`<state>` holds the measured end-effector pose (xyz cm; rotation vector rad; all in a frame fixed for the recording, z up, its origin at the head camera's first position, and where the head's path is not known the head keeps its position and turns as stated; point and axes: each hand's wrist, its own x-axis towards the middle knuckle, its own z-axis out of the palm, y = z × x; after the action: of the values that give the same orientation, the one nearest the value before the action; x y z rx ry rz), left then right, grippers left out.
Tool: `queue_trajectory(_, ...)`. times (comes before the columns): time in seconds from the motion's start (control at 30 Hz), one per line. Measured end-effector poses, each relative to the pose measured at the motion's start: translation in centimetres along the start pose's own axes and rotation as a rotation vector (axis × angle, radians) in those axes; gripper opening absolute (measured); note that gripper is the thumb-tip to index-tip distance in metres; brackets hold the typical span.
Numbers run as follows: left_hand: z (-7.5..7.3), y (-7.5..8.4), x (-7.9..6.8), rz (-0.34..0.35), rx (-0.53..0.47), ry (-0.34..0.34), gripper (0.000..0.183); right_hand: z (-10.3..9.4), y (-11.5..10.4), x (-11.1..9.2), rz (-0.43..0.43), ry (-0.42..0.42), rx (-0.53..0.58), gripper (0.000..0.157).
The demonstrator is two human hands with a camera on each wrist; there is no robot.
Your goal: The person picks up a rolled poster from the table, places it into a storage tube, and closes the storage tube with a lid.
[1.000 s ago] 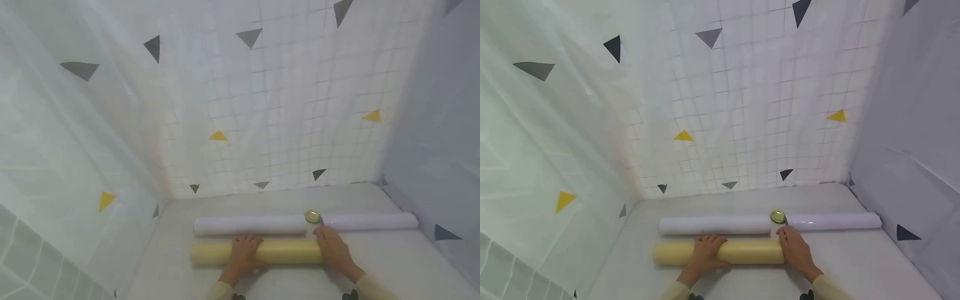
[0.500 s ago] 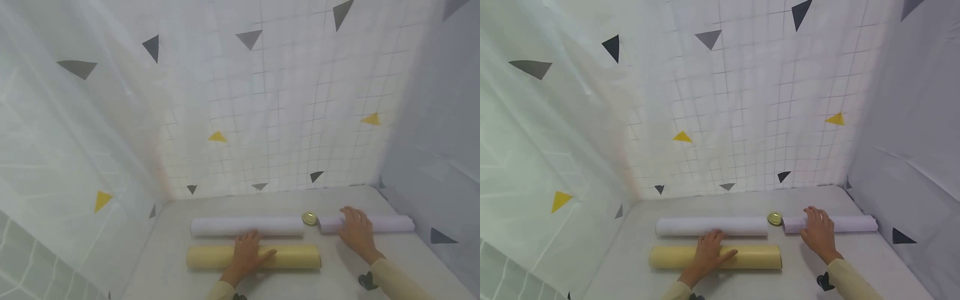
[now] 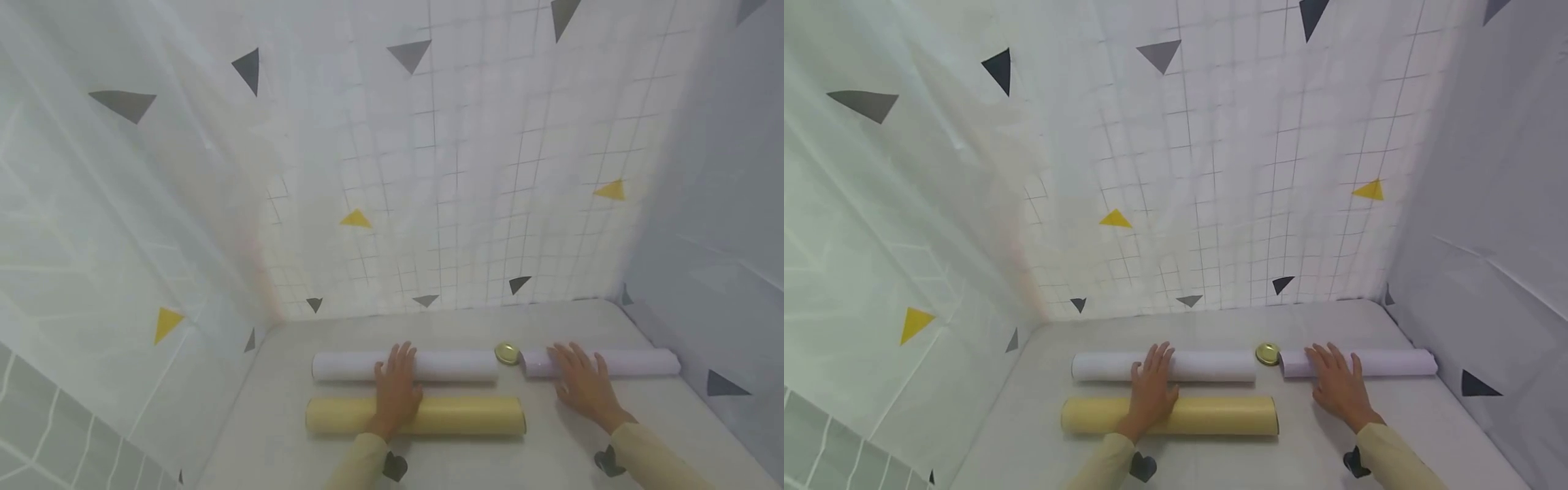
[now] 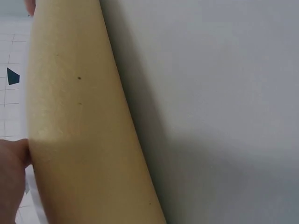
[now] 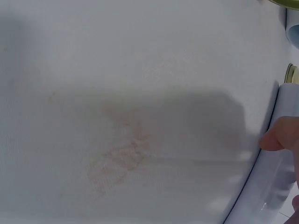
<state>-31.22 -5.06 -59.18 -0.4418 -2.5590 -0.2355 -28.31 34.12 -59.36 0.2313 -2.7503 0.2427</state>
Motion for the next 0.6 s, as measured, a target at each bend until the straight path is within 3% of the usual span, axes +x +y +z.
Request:
queue_trajectory(0.17, 0.61, 0.12, 0.05, -0.028, -0.061, -0.061, 0.073, -0.08, -0.4, -0.03, 0.014, -0.05, 0.007, 0.075)
queue_trajectory(0.43, 0.39, 0.1, -0.07, -0.066, -0.219, -0.165, 0.073, 0.16, -0.13, 0.48, 0.003, 0.005, -0.001, 0.079)
queue_trajectory(0.6, -0.16, 0.18, -0.05, -0.066, -0.281, -0.16, 0.075, -0.3, -0.06, 0.49, 0.002, -0.007, 0.001, 0.078)
